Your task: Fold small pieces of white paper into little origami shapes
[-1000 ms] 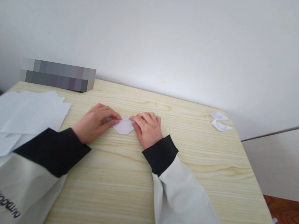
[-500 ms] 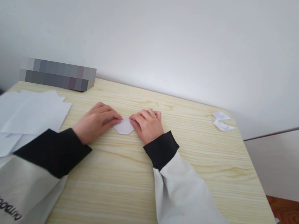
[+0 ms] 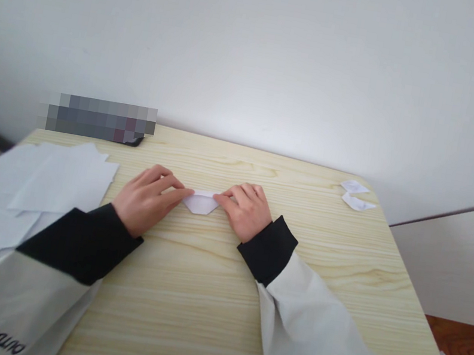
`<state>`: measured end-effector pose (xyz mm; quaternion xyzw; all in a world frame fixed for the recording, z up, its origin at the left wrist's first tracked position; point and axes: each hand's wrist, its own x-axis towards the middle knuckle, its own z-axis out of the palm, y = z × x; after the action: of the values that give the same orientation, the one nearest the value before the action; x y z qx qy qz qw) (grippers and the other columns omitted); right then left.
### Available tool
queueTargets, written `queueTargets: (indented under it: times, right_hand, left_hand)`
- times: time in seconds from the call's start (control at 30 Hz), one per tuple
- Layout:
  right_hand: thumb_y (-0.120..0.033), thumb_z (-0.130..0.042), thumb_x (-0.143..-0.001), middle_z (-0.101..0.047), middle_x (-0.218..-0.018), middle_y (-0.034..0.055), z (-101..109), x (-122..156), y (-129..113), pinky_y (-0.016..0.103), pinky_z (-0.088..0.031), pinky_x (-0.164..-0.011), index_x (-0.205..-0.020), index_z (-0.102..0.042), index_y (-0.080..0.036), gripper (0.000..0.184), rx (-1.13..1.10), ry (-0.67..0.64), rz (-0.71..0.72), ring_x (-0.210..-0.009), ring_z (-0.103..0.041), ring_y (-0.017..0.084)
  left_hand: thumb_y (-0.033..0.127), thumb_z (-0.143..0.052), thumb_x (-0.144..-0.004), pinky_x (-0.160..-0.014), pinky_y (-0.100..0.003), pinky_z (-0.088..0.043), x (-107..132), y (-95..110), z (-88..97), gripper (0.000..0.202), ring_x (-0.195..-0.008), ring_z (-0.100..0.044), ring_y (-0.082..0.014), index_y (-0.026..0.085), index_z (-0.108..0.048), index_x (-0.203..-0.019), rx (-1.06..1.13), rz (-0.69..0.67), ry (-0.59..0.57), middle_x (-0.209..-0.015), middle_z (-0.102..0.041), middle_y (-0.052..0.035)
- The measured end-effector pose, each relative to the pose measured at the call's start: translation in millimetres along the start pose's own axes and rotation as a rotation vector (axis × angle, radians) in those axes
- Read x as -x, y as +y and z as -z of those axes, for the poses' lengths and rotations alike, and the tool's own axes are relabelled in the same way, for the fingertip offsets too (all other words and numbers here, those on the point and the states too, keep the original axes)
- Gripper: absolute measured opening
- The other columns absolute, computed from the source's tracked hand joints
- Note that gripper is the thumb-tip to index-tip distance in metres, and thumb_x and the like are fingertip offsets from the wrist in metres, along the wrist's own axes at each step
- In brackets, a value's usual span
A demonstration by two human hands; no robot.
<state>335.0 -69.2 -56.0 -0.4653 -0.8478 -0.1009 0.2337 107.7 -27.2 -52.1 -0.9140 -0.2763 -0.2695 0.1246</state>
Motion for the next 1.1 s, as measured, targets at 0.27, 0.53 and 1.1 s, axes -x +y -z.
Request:
queueTargets:
  times: [0.27, 0.53, 1.1]
  right_hand:
    - [-0.020, -0.050, -0.092, -0.069, -0.087, 0.0012, -0.5, 6.9, -7.4, 0.032, -0.032, -0.077, -0.093, -0.070, -0.023, 0.020, 0.102, 0.049, -0.005, -0.083, -0.053, 0.016]
    - [-0.014, -0.051, -0.090, -0.070, -0.089, 0.0009, 0.1, 11.8, -18.0, 0.031, -0.035, -0.078, -0.093, -0.069, -0.020, 0.019, 0.175, 0.098, -0.039, -0.084, -0.056, 0.016]
    - [-0.014, -0.054, -0.084, -0.066, -0.093, 0.0045, 2.8, 14.5, -25.9, 0.034, -0.038, -0.077, -0.095, -0.067, -0.021, 0.019, 0.135, -0.006, -0.233, -0.088, -0.054, 0.021]
  left_hand:
    - [0.007, -0.046, -0.086, -0.060, -0.032, -0.038, 1.9, 6.5, 6.4, 0.027, -0.076, -0.052, -0.0211, 0.021, -0.068, -0.090, -0.101, -0.085, 0.027, -0.075, -0.065, -0.0035]
    - [0.007, -0.053, -0.079, -0.061, -0.034, -0.039, 11.2, 21.1, 16.5, 0.025, -0.078, -0.057, -0.0216, 0.019, -0.068, -0.094, -0.186, 0.020, -0.003, -0.080, -0.068, -0.0020]
    - [0.040, -0.045, -0.090, -0.077, -0.037, -0.045, -2.0, 20.7, 5.0, 0.030, -0.091, -0.054, -0.0245, 0.022, -0.065, -0.104, 0.017, 0.401, -0.138, -0.098, -0.063, -0.0055]
